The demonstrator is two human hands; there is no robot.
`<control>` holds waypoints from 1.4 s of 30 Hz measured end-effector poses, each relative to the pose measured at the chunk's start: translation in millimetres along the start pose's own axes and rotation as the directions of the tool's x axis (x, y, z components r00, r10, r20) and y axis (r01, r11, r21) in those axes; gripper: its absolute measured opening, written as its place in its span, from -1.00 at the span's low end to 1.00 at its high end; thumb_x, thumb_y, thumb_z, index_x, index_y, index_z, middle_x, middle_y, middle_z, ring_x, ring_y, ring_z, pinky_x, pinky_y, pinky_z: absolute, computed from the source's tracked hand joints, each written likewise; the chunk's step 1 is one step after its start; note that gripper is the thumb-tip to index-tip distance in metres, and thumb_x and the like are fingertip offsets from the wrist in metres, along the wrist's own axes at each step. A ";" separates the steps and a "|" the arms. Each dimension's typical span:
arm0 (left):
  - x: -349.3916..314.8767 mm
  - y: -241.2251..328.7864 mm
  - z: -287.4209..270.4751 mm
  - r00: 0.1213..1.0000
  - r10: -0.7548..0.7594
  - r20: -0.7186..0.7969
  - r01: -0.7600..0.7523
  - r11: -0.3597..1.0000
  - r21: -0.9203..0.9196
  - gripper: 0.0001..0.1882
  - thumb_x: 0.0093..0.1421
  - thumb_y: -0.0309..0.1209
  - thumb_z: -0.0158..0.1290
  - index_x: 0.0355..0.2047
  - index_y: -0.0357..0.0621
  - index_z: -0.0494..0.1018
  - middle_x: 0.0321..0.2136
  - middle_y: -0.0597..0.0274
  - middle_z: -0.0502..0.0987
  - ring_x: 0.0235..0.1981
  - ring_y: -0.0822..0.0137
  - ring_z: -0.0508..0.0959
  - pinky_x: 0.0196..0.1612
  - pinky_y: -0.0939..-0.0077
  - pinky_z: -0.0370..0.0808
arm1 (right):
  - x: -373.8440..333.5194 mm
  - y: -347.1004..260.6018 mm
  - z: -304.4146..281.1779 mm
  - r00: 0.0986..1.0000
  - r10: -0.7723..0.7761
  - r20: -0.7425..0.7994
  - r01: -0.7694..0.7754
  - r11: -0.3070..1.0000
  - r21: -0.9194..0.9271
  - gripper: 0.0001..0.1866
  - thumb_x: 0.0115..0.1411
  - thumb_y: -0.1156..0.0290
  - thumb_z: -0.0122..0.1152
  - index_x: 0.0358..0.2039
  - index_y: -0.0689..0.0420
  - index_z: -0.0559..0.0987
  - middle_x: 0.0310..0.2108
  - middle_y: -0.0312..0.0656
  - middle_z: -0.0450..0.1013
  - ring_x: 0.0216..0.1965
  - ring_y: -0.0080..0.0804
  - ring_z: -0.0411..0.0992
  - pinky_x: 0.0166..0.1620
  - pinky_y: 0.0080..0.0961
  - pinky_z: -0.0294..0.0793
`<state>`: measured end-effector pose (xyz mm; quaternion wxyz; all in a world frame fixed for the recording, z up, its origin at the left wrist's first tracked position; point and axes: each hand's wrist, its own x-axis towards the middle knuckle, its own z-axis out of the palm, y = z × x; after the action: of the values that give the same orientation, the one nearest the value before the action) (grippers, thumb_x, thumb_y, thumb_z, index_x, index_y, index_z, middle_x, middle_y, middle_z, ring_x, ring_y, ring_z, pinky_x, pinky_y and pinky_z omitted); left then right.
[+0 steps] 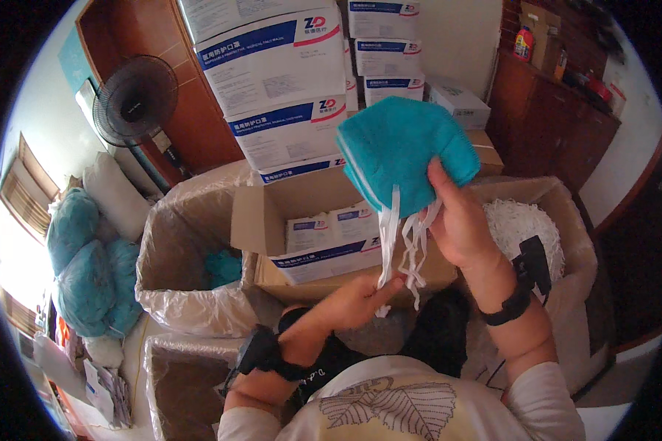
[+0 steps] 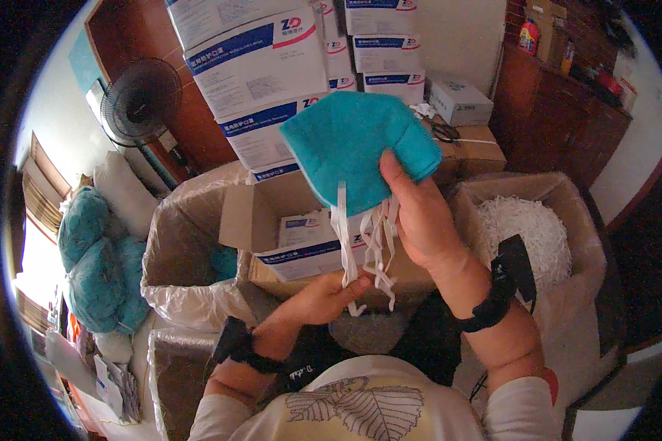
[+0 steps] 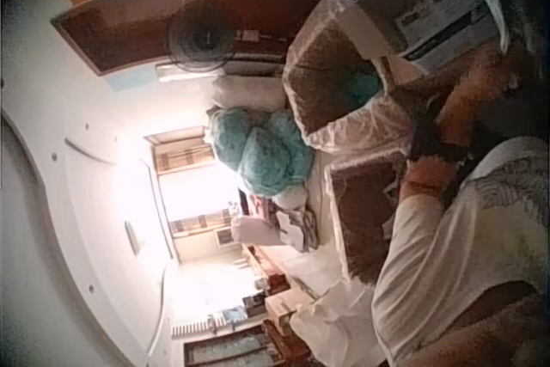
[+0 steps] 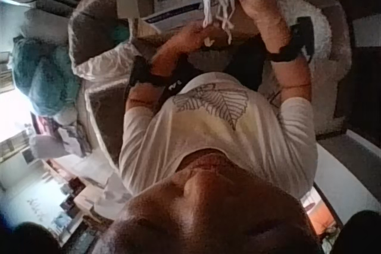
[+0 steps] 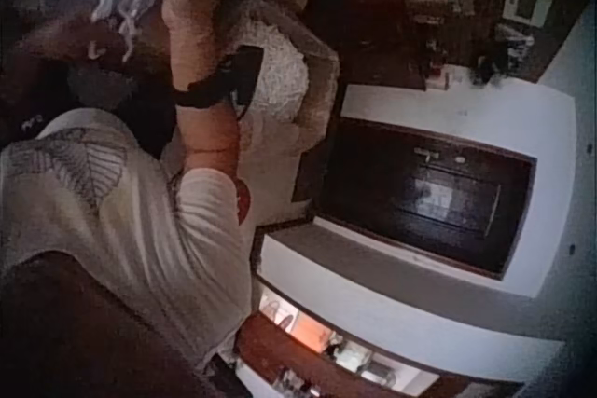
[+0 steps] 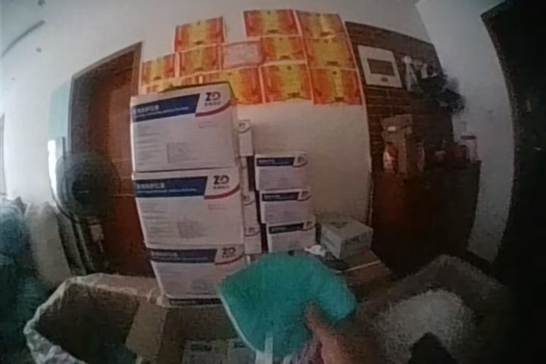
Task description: Organizing, inspecting, and preparing teal face masks and white elastic straps for packing.
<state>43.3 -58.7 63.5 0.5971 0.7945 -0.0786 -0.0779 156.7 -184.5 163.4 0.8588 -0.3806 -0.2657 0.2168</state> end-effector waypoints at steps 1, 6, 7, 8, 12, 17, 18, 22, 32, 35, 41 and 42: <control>0.6 2.3 -6.3 1.000 -0.018 0.009 0.018 0.997 0.080 -0.66 0.24 -0.28 -0.21 -0.05 -0.19 0.28 -0.25 0.12 0.44 -0.22 0.36 0.39 -0.14 0.49 0.31 | 0.1 -2.5 -2.3 0.999 0.002 0.051 -0.001 1.000 -0.028 -0.57 0.19 0.25 -0.06 0.04 0.12 0.23 0.00 -0.28 0.25 0.00 -0.48 0.24 0.04 -0.48 0.20; -2.1 24.2 -49.6 0.937 0.341 -0.080 -0.331 0.937 0.108 -0.15 0.03 0.03 0.00 0.12 -0.30 -0.06 0.10 -0.03 0.09 0.12 0.15 0.12 0.12 0.33 0.07 | -5.3 -11.2 -4.0 0.988 0.023 0.154 -0.004 0.992 -0.126 -0.55 0.19 0.29 -0.06 0.07 0.16 0.20 0.02 -0.26 0.23 0.01 -0.50 0.21 0.07 -0.50 0.16; 2.3 26.9 -55.4 0.915 0.386 -0.119 -0.392 0.920 -0.028 -0.08 -0.01 0.06 0.03 0.14 -0.31 -0.11 0.11 -0.02 0.07 0.12 0.16 0.11 0.13 0.33 0.05 | -5.7 -11.5 -3.9 0.986 0.016 0.164 0.011 0.987 -0.159 -0.55 0.20 0.30 -0.06 0.07 0.17 0.19 0.02 -0.26 0.24 0.01 -0.52 0.21 0.07 -0.51 0.16; 5.0 29.1 -59.7 0.890 0.424 -0.165 -0.449 0.879 -0.161 -0.01 -0.05 0.10 0.05 0.15 -0.32 -0.16 0.12 -0.02 0.05 0.13 0.16 0.10 0.13 0.33 0.04 | -6.2 -11.4 -3.0 0.985 0.008 0.174 0.026 0.981 -0.192 -0.55 0.20 0.31 -0.06 0.08 0.17 0.19 0.02 -0.26 0.24 0.01 -0.53 0.20 0.07 -0.52 0.16; 9.9 66.6 -41.1 0.843 0.306 -0.442 -0.450 0.851 -0.269 -0.15 0.03 -0.04 0.05 0.13 -0.30 -0.08 0.08 0.05 0.10 0.10 0.25 0.14 0.11 0.36 0.08 | -10.9 -6.2 3.8 0.985 -0.076 0.153 0.133 0.902 -0.411 -0.57 0.19 0.39 -0.06 0.07 0.18 0.20 0.00 -0.27 0.25 -0.02 -0.55 0.21 0.04 -0.55 0.18; 11.1 69.8 -26.2 0.731 0.322 -0.601 -0.471 0.876 -0.103 -0.47 0.18 -0.27 -0.08 0.07 -0.29 0.06 -0.02 0.13 0.25 -0.02 0.37 0.25 0.03 0.47 0.18 | -9.6 4.4 2.7 0.973 -0.175 0.148 0.228 0.815 -0.533 -0.60 0.18 0.44 -0.05 0.04 0.19 0.25 -0.02 -0.28 0.27 -0.05 -0.56 0.23 0.01 -0.56 0.23; 10.8 68.9 -27.0 0.738 0.305 -0.603 -0.466 0.875 -0.128 -0.50 0.19 -0.28 -0.11 0.05 -0.30 0.08 -0.03 0.15 0.27 -0.04 0.40 0.26 0.01 0.49 0.19 | -9.7 4.6 3.1 0.975 -0.150 0.165 0.214 0.836 -0.505 -0.60 0.18 0.44 -0.05 0.04 0.20 0.25 -0.03 -0.28 0.27 -0.05 -0.57 0.24 0.01 -0.56 0.23; 7.0 66.1 -32.8 0.800 0.198 -0.566 -0.421 0.858 -0.295 -0.58 0.23 -0.31 -0.17 0.02 -0.30 0.15 -0.06 0.22 0.30 -0.07 0.45 0.28 -0.01 0.52 0.21 | -8.5 4.5 2.1 0.980 -0.061 0.190 0.140 0.889 -0.436 -0.60 0.18 0.43 -0.05 0.04 0.20 0.24 -0.04 -0.27 0.28 -0.06 -0.57 0.25 0.00 -0.57 0.25; 21.0 29.2 -34.2 0.935 0.340 -0.101 -0.354 0.876 -0.327 -0.33 0.13 -0.01 -0.11 0.09 -0.25 0.08 -0.02 0.16 0.26 -0.02 0.34 0.25 0.03 0.42 0.18 | 0.1 5.6 13.2 0.983 -0.090 0.162 0.131 0.956 -0.261 -0.58 0.18 0.38 -0.04 0.04 0.23 0.25 -0.03 -0.25 0.29 -0.05 -0.54 0.27 0.01 -0.56 0.24; 21.0 28.4 -18.4 0.977 0.180 -0.118 -0.207 0.933 -0.295 -0.37 0.16 -0.02 -0.16 0.08 -0.24 0.10 -0.05 0.16 0.28 -0.04 0.36 0.27 0.00 0.45 0.21 | 2.7 6.1 15.1 0.987 -0.083 0.140 0.112 0.970 -0.216 -0.59 0.18 0.36 -0.04 0.02 0.21 0.26 -0.04 -0.24 0.30 -0.07 -0.52 0.29 0.01 -0.55 0.24; 19.9 15.2 -0.9 0.985 0.128 0.118 -0.005 0.698 -0.716 -0.44 0.22 -0.05 -0.30 0.08 -0.21 0.09 -0.13 0.08 0.37 -0.11 0.33 0.38 -0.06 0.44 0.30 | 12.5 5.8 2.5 0.997 0.020 0.073 -0.010 0.991 -0.132 -0.62 0.17 0.36 -0.04 0.01 0.17 0.29 -0.06 -0.25 0.32 -0.09 -0.52 0.31 -0.04 -0.52 0.30; 18.9 16.5 2.5 0.984 0.126 0.127 0.008 0.677 -0.736 -0.39 0.19 -0.02 -0.27 0.09 -0.22 0.06 -0.13 0.05 0.38 -0.12 0.29 0.40 -0.05 0.40 0.30 | 16.1 7.2 -1.5 0.997 0.001 0.076 0.008 0.993 -0.119 -0.61 0.17 0.34 -0.03 0.00 0.16 0.28 -0.08 -0.25 0.33 -0.12 -0.50 0.32 -0.06 -0.51 0.32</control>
<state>60.7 -69.7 78.1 0.8585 0.4764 -0.1162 -0.1498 168.7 -171.6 161.7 0.8243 -0.4220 -0.3113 0.2134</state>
